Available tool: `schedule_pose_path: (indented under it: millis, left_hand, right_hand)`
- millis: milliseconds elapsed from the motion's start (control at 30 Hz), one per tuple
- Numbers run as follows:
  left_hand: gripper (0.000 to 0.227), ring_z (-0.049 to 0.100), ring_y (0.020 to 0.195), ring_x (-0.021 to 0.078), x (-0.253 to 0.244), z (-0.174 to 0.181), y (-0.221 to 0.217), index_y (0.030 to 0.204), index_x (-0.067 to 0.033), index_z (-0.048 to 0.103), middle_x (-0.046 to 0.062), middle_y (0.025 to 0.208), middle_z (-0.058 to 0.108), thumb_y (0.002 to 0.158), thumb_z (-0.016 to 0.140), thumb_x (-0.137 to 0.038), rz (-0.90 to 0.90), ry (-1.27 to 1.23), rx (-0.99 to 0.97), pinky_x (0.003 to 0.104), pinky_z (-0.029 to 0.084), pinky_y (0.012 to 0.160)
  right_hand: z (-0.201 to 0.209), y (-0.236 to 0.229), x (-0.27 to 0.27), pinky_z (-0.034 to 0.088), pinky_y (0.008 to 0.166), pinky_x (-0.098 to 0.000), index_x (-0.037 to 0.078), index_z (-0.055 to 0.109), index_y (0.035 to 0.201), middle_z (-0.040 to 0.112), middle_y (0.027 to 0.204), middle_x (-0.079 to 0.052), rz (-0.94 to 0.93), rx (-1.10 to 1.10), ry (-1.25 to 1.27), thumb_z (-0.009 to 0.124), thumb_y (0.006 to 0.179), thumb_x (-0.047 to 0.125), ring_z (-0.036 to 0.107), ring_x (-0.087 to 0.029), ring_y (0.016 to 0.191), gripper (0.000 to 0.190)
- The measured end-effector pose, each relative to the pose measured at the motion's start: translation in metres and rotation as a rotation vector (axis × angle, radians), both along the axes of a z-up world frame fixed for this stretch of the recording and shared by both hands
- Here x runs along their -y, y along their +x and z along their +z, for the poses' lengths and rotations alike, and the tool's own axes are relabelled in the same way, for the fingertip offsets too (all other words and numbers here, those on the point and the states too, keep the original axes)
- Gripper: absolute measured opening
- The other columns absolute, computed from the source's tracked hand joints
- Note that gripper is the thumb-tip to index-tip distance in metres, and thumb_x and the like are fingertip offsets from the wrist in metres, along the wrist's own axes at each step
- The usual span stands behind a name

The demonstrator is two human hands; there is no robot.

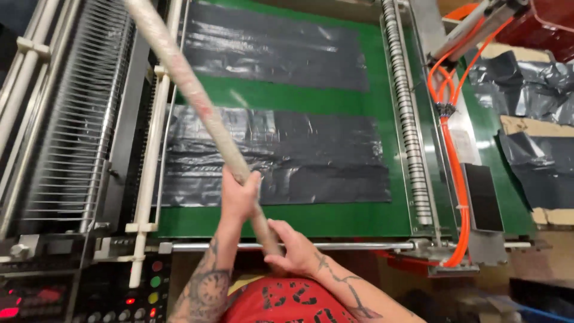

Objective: Using a long plastic rod to guide and push plastic bags along a conveyor belt as they exit a manufacturing machine.

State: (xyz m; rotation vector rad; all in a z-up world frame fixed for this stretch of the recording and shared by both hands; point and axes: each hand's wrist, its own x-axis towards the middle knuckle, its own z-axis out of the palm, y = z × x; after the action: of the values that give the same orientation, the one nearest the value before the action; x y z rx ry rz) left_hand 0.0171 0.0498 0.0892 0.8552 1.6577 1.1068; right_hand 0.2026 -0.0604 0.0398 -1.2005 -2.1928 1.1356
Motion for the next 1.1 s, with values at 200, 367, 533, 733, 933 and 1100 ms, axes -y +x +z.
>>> schedule_pose_path:
  millis: [200,367,533,733,933,1100]
  left_hand:
    - [0.035,0.069,0.059,0.0264,0.012,-0.072,-0.077,0.111,-0.0093,0.061,0.014,0.072,0.066,0.082,0.074,-0.023,-0.111,0.005,-0.087,0.043,0.054,0.066]
    - [0.047,0.067,0.099,0.0509,0.04,-0.122,-0.08,0.115,-0.0079,0.06,0.03,0.097,0.069,0.081,0.076,-0.035,-0.281,-0.125,-0.317,0.057,0.047,0.082]
    - [0.043,0.069,0.103,0.0452,0.069,-0.103,-0.053,0.116,-0.019,0.064,0.024,0.099,0.073,0.08,0.072,-0.042,-0.147,-0.184,-0.525,0.055,0.051,0.087]
    - [0.035,0.062,0.096,0.0383,0.076,-0.119,-0.049,0.101,-0.0063,0.063,0.018,0.096,0.057,0.078,0.079,-0.027,0.092,0.252,-0.816,0.045,0.049,0.09]
    - [0.065,0.056,0.124,0.0487,-0.006,-0.055,-0.035,0.148,-0.003,0.049,0.03,0.132,0.056,0.095,0.063,-0.038,0.044,0.091,-0.757,0.058,0.046,0.103]
    - [0.065,0.058,0.123,0.0494,-0.129,-0.117,0.049,0.146,-0.0019,0.048,0.035,0.126,0.062,0.094,0.067,-0.037,-0.126,0.079,-0.428,0.061,0.046,0.1]
  right_hand:
    - [-0.067,0.097,-0.036,0.043,0.113,-0.0456,0.012,0.066,0.131,0.067,0.129,-0.016,-0.388,0.319,0.125,0.073,0.091,0.045,0.059,-0.033,0.13,0.052]
    - [-0.084,0.169,-0.053,0.042,0.114,-0.0488,0.019,0.058,0.142,0.057,0.145,-0.006,-0.459,0.67,0.019,0.067,0.091,0.058,0.051,-0.025,0.14,0.065]
    - [-0.129,0.198,-0.085,0.036,0.121,-0.0506,0.024,0.047,0.152,0.043,0.158,-0.001,-0.294,0.872,-0.002,0.061,0.092,0.066,0.039,-0.021,0.15,0.075]
    - [-0.147,0.213,-0.078,0.039,0.117,-0.0514,0.028,0.054,0.145,0.048,0.152,0.0,-0.397,0.793,0.031,0.061,0.092,0.061,0.042,-0.022,0.147,0.063]
    - [-0.141,0.223,-0.064,0.035,0.12,-0.0493,0.024,0.055,0.144,0.045,0.157,-0.001,-0.343,0.724,-0.047,0.062,0.093,0.052,0.036,-0.02,0.151,0.059]
    - [-0.162,0.24,-0.06,0.04,0.117,-0.0424,0.022,0.067,0.129,0.058,0.146,-0.001,-0.413,0.527,-0.058,0.065,0.091,0.05,0.048,-0.018,0.144,0.047]
